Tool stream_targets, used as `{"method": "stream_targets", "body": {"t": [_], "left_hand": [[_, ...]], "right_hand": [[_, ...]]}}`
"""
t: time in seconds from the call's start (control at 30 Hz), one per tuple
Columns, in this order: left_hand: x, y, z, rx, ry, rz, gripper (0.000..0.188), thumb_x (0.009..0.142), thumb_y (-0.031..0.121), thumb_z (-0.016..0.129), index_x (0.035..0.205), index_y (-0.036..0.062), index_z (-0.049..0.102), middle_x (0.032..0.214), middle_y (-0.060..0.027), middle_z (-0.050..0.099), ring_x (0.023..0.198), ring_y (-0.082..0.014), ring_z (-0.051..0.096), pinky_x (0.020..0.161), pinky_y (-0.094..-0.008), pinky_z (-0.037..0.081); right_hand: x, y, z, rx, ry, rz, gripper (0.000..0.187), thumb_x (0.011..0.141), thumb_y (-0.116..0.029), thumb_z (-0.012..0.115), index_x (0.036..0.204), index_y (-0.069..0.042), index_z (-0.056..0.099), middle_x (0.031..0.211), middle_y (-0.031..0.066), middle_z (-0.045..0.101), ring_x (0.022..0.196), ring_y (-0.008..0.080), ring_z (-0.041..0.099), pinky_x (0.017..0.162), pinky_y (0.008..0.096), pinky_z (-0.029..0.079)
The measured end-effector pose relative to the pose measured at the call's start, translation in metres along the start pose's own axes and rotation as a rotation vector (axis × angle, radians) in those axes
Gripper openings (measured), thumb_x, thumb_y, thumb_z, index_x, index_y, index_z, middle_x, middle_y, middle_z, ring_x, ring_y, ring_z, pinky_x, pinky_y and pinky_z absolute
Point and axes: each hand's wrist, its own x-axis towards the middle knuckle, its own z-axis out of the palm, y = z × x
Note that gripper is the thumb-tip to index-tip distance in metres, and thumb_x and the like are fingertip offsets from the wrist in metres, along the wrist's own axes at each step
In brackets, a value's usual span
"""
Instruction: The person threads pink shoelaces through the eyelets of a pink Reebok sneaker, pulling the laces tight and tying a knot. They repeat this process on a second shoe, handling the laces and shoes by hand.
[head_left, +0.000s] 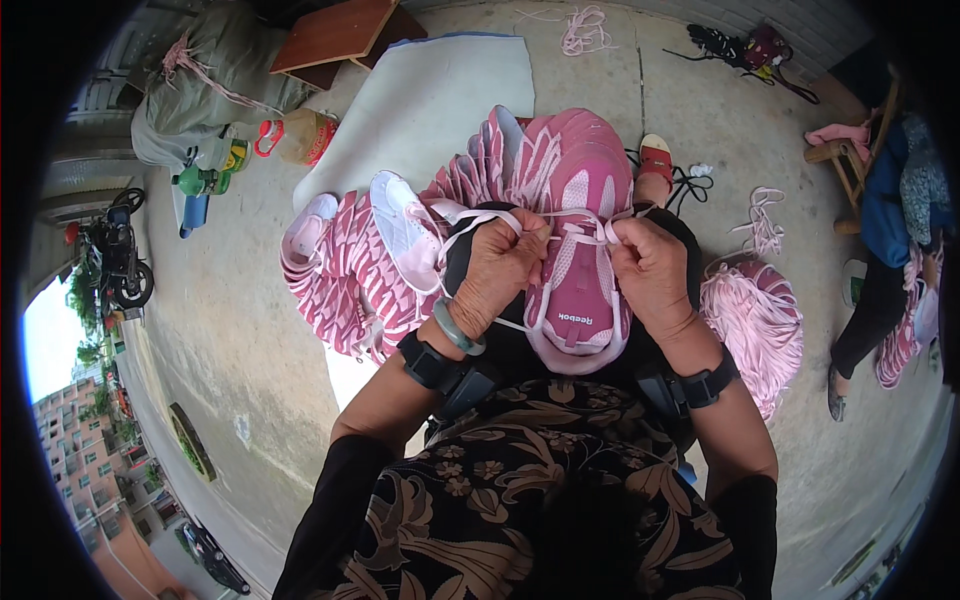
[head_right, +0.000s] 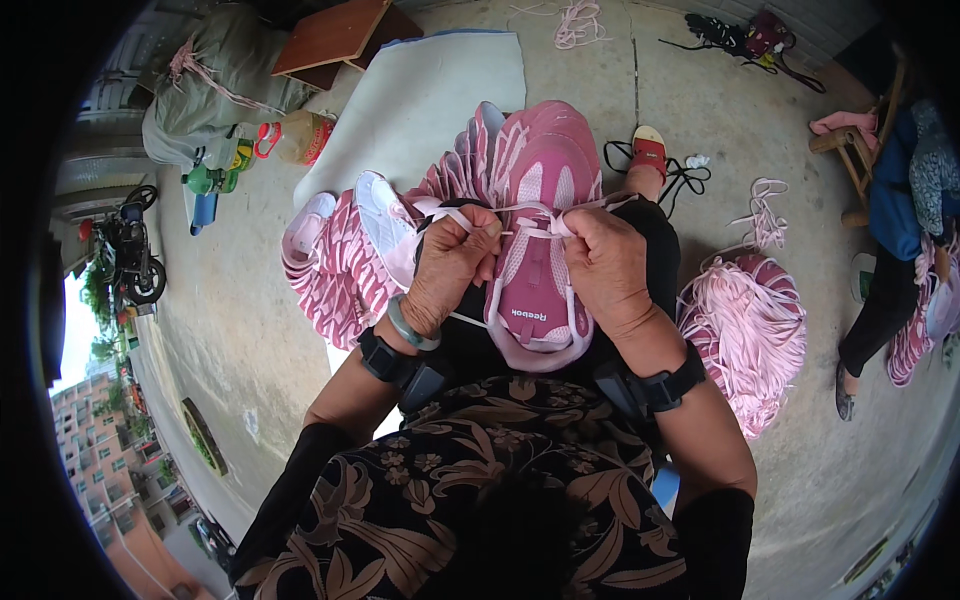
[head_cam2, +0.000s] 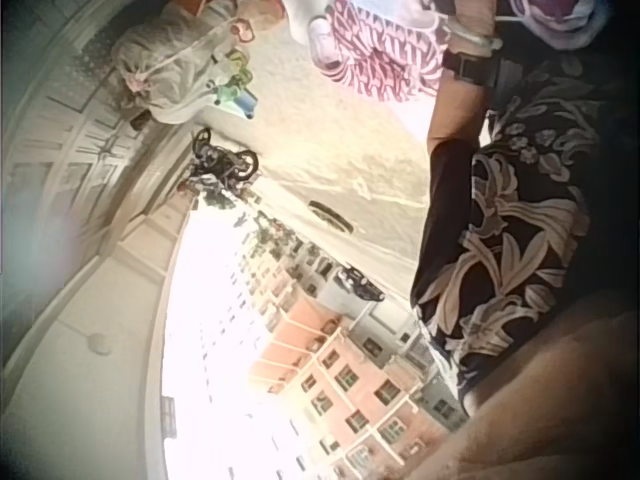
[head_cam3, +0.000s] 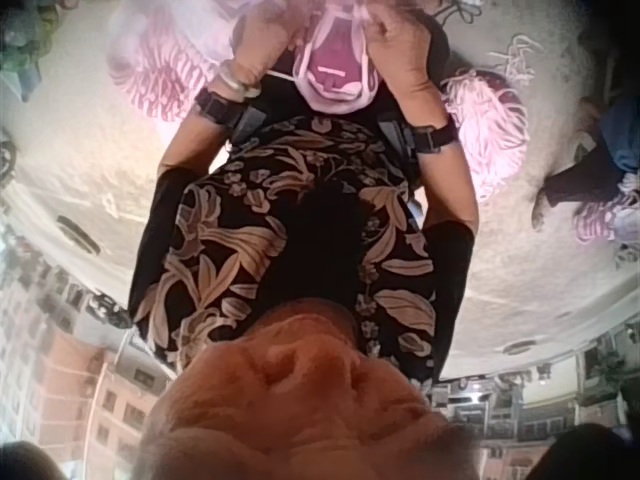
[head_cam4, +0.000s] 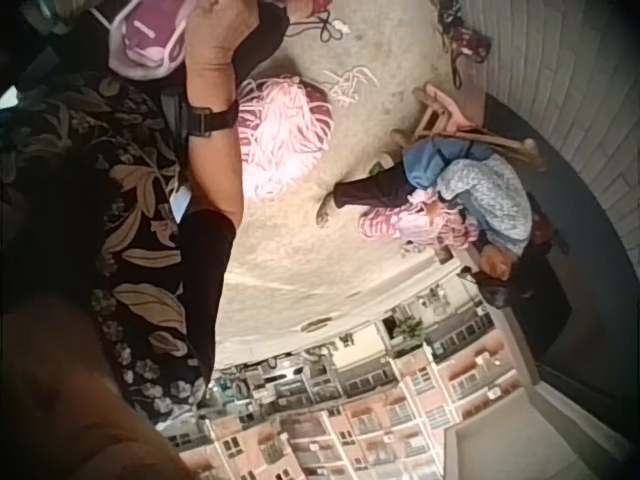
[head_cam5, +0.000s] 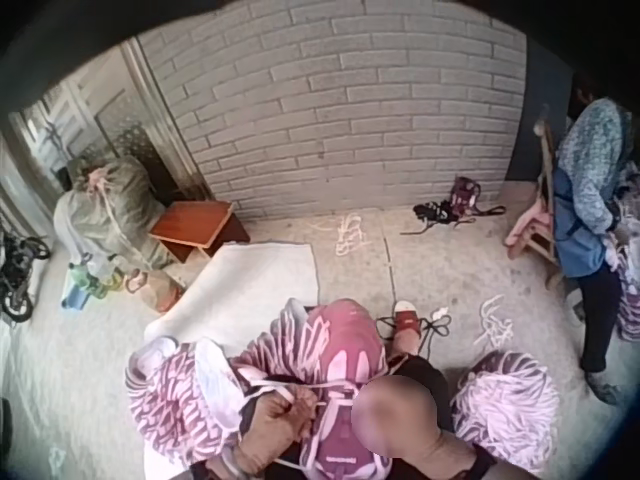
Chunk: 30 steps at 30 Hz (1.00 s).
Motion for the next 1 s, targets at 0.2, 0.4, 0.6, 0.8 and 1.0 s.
{"method": "stream_targets", "body": {"t": [0.2,0.4,0.6,0.8,1.0], "left_hand": [[0.002,-0.001,-0.002,0.063,-0.028,-0.002,0.012,0.092,0.013,0.05,0.086,0.0033,0.054,0.065,0.0,0.054,0.044,-0.0043,0.048,0.038,-0.0168,0.036],[0.003,-0.003,-0.003,0.062,-0.014,0.001,0.012,0.092,0.013,0.05,0.089,0.002,0.053,0.064,-0.001,0.054,0.042,-0.0052,0.047,0.036,-0.0178,0.035],[0.007,-0.008,-0.001,0.095,-0.006,0.042,0.009,0.09,0.009,0.051,0.088,0.0008,0.054,0.062,0.0004,0.051,0.043,-0.0048,0.046,0.037,-0.0184,0.036],[0.01,-0.02,-0.002,0.159,0.042,0.153,0.007,0.088,0.006,0.053,0.086,0.0002,0.055,0.062,0.0014,0.05,0.046,-0.0047,0.047,0.041,-0.0198,0.038],[0.013,-0.014,-0.003,0.512,0.06,0.526,0.006,0.082,0.004,0.058,0.081,-0.002,0.055,0.057,-0.0045,0.051,0.051,-0.0149,0.054,0.048,-0.0285,0.044]], "right_hand": [[-0.019,0.02,0.004,0.383,0.034,0.353,0.017,0.078,-0.001,0.065,0.091,-0.003,0.054,0.071,-0.0022,0.055,0.065,0.0042,0.048,0.06,0.0198,0.042],[-0.033,0.011,0.0,0.387,0.094,0.426,0.011,0.085,-0.005,0.06,0.091,-0.004,0.051,0.076,-0.0019,0.051,0.069,0.0049,0.046,0.063,0.019,0.04],[-0.041,0.007,-0.008,0.402,0.025,0.426,0.01,0.086,-0.005,0.058,0.09,-0.004,0.049,0.08,-0.0016,0.051,0.074,0.0047,0.046,0.068,0.0187,0.04],[-0.045,-0.005,-0.012,0.535,0.013,0.457,0.015,0.084,-0.003,0.06,0.094,-0.004,0.049,0.086,-0.0003,0.052,0.08,0.0062,0.049,0.075,0.0199,0.042],[-0.044,-0.009,-0.016,0.535,-0.043,0.47,0.019,0.082,-0.001,0.062,0.097,-0.003,0.049,0.086,-0.0002,0.049,0.079,0.0067,0.048,0.077,0.0206,0.042]]}}
